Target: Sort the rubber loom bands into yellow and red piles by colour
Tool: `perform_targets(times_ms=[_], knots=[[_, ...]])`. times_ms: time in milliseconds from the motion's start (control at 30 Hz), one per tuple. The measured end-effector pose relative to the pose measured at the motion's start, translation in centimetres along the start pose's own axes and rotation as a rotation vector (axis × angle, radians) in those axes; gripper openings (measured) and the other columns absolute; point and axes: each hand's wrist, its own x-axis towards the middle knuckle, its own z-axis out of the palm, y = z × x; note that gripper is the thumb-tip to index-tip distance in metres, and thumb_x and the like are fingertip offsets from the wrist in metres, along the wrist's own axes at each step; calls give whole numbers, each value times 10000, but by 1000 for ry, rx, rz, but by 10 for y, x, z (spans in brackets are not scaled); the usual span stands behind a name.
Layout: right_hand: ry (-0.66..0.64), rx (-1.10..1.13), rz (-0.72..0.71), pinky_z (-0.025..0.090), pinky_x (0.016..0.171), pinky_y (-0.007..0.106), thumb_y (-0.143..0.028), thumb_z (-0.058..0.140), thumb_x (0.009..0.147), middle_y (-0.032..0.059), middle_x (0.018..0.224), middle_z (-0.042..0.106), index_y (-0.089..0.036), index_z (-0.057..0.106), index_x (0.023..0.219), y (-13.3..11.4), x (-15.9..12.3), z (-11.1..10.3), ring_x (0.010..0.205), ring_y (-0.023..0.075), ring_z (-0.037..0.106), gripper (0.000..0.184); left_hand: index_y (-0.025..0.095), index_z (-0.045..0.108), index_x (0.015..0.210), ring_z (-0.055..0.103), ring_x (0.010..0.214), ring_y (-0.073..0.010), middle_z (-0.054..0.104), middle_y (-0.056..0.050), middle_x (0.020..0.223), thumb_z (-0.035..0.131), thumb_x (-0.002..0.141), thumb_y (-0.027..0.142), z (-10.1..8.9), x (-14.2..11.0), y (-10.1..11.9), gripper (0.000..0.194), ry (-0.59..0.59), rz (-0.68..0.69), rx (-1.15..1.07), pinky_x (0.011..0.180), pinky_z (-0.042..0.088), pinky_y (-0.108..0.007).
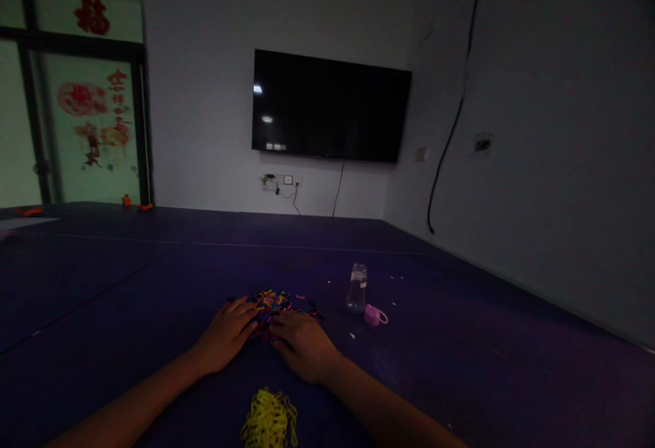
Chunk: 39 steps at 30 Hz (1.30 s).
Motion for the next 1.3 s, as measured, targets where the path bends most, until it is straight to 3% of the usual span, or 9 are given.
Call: perform_targets(times_ms=[267, 733, 1300], knots=[[-10, -12, 2, 372, 947, 330, -231, 471, 879, 69, 1160, 605, -191, 612, 1056, -1, 0, -1, 1109, 203, 505, 230, 221, 573, 1204, 426, 1240, -261, 580, -63, 1260, 364, 927, 339, -1, -1, 1, 367, 34, 14, -24, 1029, 327, -471], [1, -14, 3, 387, 906, 313, -227, 475, 879, 66, 1106, 618, -186, 621, 1017, -2, 1, 0, 1046, 200, 534, 205, 219, 528, 1245, 459, 1210, -216, 543, -61, 1292, 348, 948, 304, -9, -3, 10, 358, 121, 216, -102, 1017, 384, -383], [8, -23, 31, 383, 910, 317, -239, 497, 870, 66, 1103, 615, -188, 614, 1026, 5, 3, 7, 1059, 200, 526, 201, 251, 519, 1256, 437, 1246, -203, 547, -31, 1308, 378, 942, 310, 13, 15, -3, 349, 72, 220, -137, 1048, 343, -400]])
